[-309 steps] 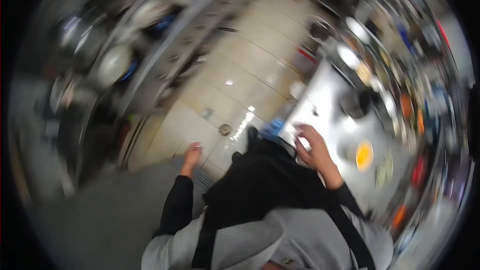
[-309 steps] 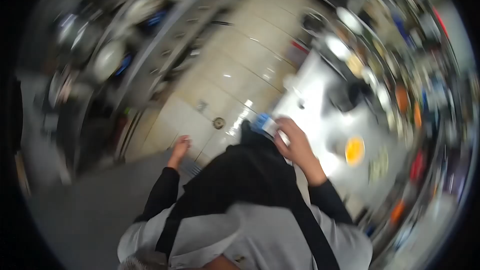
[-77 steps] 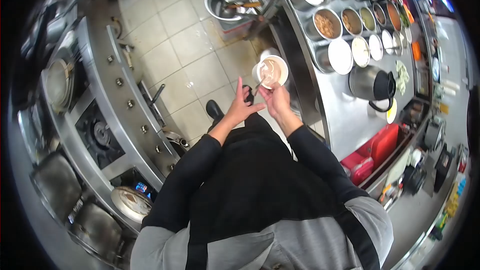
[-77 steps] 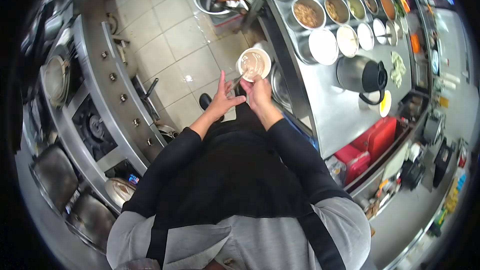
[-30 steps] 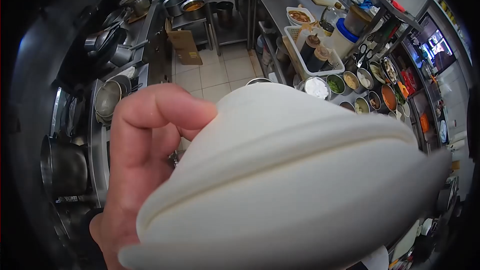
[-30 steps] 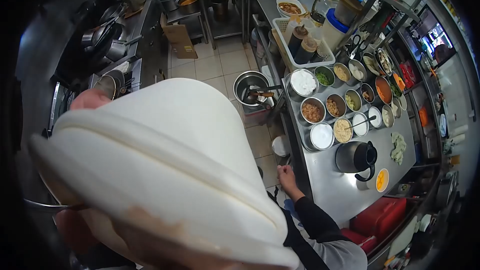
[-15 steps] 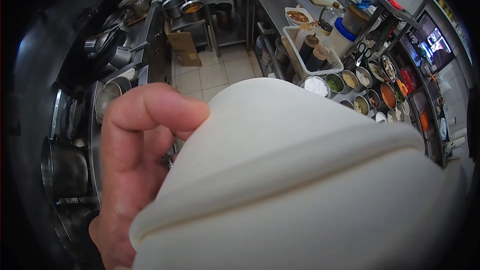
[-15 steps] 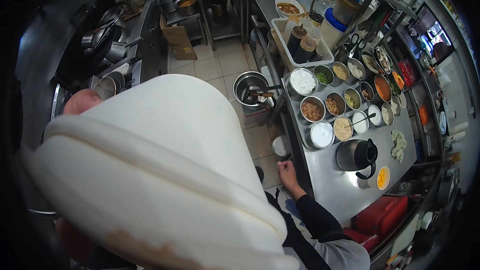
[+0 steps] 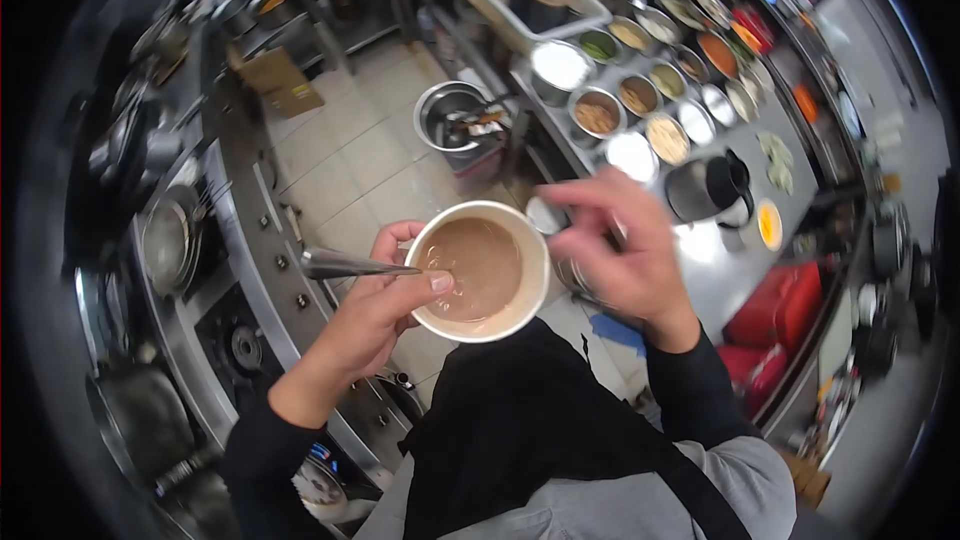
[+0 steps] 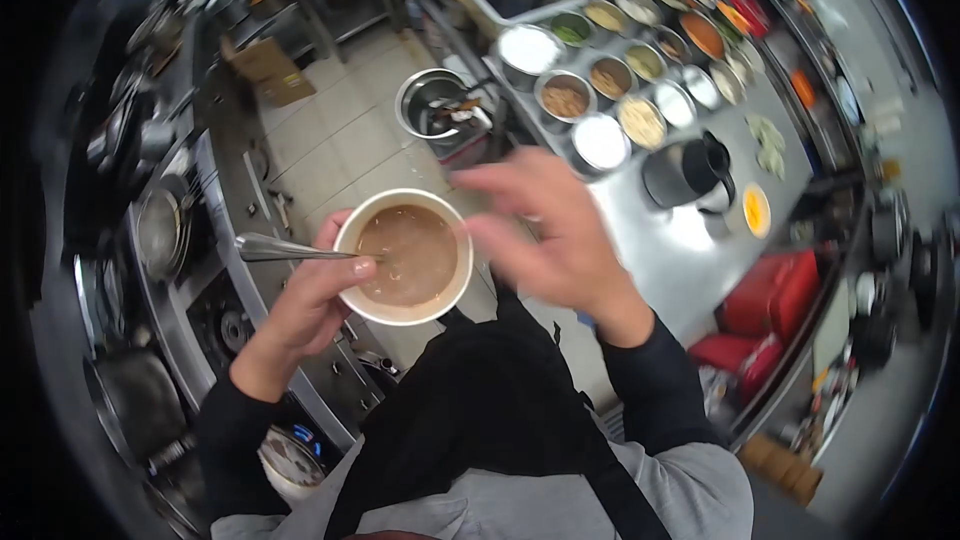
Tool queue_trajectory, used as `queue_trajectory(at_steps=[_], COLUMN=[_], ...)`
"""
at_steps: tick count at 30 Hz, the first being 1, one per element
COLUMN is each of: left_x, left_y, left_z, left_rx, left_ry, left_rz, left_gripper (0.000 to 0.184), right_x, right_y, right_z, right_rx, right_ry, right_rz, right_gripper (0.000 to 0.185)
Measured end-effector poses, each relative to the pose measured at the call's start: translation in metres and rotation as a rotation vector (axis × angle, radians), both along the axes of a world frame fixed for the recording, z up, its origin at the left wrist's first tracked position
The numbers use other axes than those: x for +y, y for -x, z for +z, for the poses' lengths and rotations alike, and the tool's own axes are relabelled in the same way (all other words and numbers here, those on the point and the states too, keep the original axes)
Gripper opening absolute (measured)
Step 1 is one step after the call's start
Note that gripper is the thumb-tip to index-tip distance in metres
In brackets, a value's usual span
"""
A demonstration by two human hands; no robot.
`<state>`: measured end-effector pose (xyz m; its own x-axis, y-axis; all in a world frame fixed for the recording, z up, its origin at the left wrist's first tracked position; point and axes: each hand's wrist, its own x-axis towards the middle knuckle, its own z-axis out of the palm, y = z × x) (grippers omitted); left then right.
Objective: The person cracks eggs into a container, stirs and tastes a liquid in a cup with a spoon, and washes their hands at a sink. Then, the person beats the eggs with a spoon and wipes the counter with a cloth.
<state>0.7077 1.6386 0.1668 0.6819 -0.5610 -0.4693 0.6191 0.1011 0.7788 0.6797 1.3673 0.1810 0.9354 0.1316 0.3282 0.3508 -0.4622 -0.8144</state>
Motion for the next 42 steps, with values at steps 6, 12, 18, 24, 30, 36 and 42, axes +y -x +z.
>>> queue_trajectory(at_steps=[6,12,18,24,30,36,42], left_x=[-0.031,-0.099,-0.155,-0.2,-0.22,-0.228,-0.231], left_y=[0.028,0.054,0.078,0.092,0.095,0.075,0.035], left_z=[-0.139,-0.164,-0.192,-0.214,-0.236,-0.264,-0.343], left_rx=[0.073,0.081,0.149,0.211,0.267,0.326,0.322], left_ry=[-0.017,0.018,0.055,0.077,0.014,0.014,-0.078], left_rz=[-0.214,-0.33,-0.199,-0.143,-0.213,-0.318,-0.274], left_gripper=[0.059,0.056,0.057,0.061,0.061,0.051,0.053], right_x=[0.051,-0.028,-0.12,-0.149,-0.151,-0.145,-0.129], right_y=[0.001,0.044,0.142,0.224,0.246,0.239,0.271], right_z=[-0.051,-0.085,-0.075,-0.101,-0.138,-0.181,-0.186], right_rx=[0.063,0.079,0.102,0.048,0.228,0.397,0.096], right_ry=[0.512,0.315,0.282,0.106,-0.169,-1.227,-1.651], right_rz=[0.258,0.268,-0.026,-0.334,-0.612,-1.051,-1.098], right_gripper=[0.057,0.017,0.021,0.023,0.019,0.039,0.036])
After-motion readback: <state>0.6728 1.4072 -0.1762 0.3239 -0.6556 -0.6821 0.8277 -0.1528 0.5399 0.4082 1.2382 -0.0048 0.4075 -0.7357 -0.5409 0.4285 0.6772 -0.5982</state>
